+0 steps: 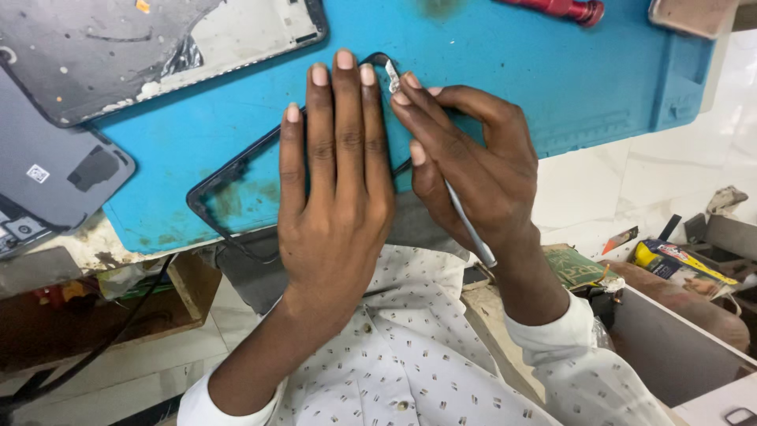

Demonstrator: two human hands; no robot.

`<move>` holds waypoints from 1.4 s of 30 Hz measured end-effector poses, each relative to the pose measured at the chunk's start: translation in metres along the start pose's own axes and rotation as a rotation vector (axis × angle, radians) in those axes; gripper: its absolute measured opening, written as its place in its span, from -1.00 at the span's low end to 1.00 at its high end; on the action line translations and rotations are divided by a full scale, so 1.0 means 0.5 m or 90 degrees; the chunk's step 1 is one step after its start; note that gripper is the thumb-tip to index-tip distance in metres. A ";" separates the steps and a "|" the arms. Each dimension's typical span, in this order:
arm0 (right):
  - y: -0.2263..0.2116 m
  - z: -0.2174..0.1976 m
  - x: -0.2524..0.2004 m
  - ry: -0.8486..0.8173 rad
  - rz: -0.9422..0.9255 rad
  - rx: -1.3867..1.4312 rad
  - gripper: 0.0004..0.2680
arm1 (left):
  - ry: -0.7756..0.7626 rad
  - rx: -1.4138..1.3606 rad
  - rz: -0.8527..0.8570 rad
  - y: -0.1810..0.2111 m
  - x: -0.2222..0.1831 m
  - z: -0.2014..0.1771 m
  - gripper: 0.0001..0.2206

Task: The person removes a black plastic frame from a disassembled smartphone and scrapes adhesive residue from it using a metal tool. They then use a heat gun to warm the frame and continue scraping the residue off the edges.

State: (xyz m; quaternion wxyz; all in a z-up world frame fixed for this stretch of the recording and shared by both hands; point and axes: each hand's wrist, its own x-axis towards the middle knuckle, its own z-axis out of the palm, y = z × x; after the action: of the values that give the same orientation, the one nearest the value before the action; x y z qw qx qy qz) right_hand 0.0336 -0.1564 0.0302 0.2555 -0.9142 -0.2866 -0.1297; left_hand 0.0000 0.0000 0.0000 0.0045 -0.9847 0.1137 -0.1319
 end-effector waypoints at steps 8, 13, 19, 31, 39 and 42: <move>0.007 -0.004 0.002 0.004 -0.026 -0.026 -0.83 | -0.002 0.012 -0.002 0.005 0.001 0.005 -0.65; -0.004 -0.018 -0.001 -0.004 -0.003 -0.024 -0.82 | -0.009 0.008 0.000 0.001 0.006 -0.006 -0.61; 0.001 -0.011 0.014 -0.001 -0.034 -0.038 -0.82 | -0.005 0.001 -0.005 0.002 -0.002 -0.002 -0.65; 0.007 -0.018 0.000 -0.012 -0.043 -0.018 -0.80 | -0.007 -0.014 -0.010 0.005 -0.001 -0.003 -0.63; 0.012 -0.009 -0.008 0.002 -0.018 0.014 -0.82 | -0.010 -0.015 -0.005 0.003 0.002 -0.003 -0.61; 0.021 -0.002 -0.026 0.075 0.085 0.138 -0.84 | -0.064 -0.032 0.013 -0.002 0.009 -0.027 -0.51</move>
State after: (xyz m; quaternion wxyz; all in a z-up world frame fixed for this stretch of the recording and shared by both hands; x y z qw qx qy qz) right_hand 0.0293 -0.1705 0.0220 0.3769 -0.8891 -0.2223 -0.1341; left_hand 0.0007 0.0002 0.0143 -0.0129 -0.9886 0.1270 -0.0793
